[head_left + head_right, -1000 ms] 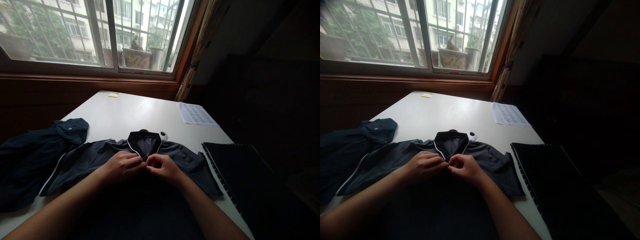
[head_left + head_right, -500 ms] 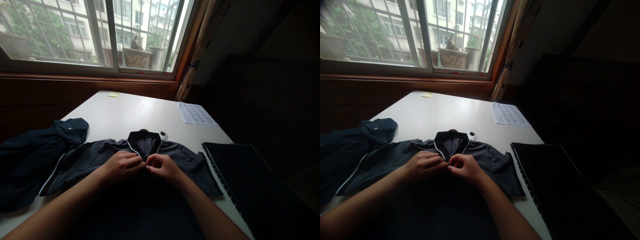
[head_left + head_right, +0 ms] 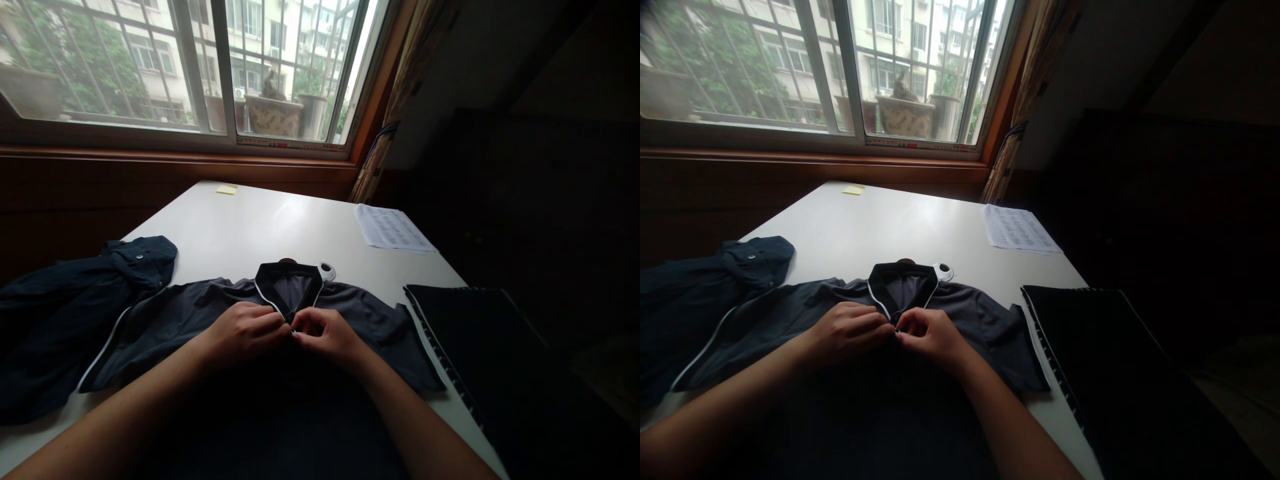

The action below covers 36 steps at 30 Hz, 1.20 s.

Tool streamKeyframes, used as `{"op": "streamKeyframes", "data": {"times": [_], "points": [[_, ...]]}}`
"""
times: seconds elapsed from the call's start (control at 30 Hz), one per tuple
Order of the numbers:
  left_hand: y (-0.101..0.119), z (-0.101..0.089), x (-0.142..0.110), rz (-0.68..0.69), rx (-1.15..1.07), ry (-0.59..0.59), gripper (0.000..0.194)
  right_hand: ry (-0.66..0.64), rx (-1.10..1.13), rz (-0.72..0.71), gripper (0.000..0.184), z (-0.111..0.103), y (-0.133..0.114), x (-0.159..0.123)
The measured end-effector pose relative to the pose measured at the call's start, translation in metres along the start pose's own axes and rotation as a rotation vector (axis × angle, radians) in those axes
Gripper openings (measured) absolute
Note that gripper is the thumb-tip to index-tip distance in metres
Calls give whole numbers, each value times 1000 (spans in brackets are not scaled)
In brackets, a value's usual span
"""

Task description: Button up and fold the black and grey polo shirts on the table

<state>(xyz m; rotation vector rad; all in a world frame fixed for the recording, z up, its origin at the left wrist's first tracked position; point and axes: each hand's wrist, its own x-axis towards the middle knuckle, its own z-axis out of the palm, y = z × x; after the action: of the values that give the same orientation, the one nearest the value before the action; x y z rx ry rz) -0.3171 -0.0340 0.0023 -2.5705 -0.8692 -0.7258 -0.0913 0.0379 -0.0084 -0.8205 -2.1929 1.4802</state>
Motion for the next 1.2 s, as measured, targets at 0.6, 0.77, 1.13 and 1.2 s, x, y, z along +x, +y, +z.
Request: {"op": "streamKeyframes", "data": {"times": [0.6, 0.77, 1.13, 1.2], "points": [[-1, 0, -2, -9, -32, -5, 10, -19, 39, 6, 22, 0, 3, 0], [-2, 0, -2, -15, -50, -11, 10, -14, 34, 5, 21, 0, 5, 0], [-2, 1, -6, -19, -108, -16, 8, 21, -41, -47, 19, -1, 4, 2], [-3, 0, -6, -28, -117, -38, 10, 26, -60, -66, 19, -1, 6, 2]]}}
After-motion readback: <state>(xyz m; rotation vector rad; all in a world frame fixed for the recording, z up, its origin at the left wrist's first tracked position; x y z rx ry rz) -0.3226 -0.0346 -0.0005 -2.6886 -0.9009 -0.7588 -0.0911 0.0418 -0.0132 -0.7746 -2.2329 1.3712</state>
